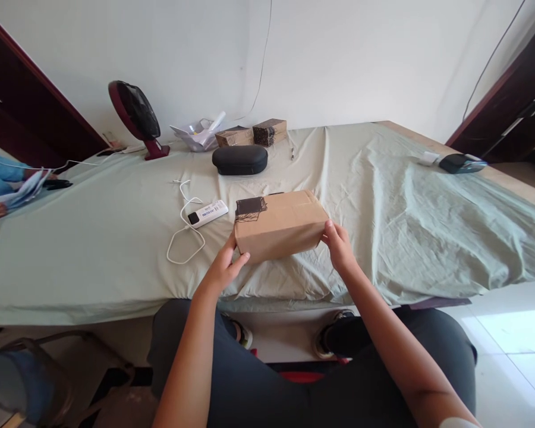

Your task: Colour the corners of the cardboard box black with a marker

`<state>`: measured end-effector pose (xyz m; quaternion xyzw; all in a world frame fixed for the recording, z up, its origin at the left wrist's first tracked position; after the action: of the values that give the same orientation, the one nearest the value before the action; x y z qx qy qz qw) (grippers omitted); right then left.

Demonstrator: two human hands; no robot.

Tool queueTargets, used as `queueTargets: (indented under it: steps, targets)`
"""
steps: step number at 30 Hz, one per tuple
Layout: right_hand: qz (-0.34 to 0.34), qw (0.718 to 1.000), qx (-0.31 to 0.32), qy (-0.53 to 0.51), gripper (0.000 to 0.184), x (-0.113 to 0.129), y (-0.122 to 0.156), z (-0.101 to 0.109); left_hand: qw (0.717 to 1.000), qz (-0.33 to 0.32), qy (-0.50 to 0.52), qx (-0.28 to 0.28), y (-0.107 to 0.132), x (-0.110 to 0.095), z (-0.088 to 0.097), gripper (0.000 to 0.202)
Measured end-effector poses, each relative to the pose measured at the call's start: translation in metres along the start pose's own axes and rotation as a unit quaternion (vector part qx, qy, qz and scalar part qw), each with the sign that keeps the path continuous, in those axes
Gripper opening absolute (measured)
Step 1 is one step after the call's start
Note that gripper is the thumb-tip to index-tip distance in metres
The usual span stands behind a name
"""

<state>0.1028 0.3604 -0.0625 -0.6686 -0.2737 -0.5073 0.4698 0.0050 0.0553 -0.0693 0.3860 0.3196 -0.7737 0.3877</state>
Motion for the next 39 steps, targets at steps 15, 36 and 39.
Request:
queueTargets:
  steps: [15,36,39]
  targets:
    - [0.043,0.998,-0.005,-0.054,0.048,0.019,0.000,-0.006,0.987,0.014,0.158,-0.004,-0.002,0.003,-0.011,0.099]
    - [-0.005,0.998,-0.044,0.033,0.104,0.003,0.007,-0.012,0.997,-0.001,0.078,-0.008,0.003,-0.003,-0.005,0.087]
    - [0.045,0.998,-0.043,0.026,0.091,0.009,0.008,-0.013,0.996,0.021,0.090,-0.006,0.001,-0.001,-0.009,0.088]
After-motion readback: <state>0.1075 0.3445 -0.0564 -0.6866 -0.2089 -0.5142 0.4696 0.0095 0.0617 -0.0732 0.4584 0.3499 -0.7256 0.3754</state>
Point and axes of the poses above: each hand's wrist, its own y-axis away from the middle knuckle, its own z-axis out of the back of the hand, x = y × z, the point moved 1 cm from there along -y, towards the middle knuckle, and after that the axes turned 8 degrees about z, right-handed, at the moved point
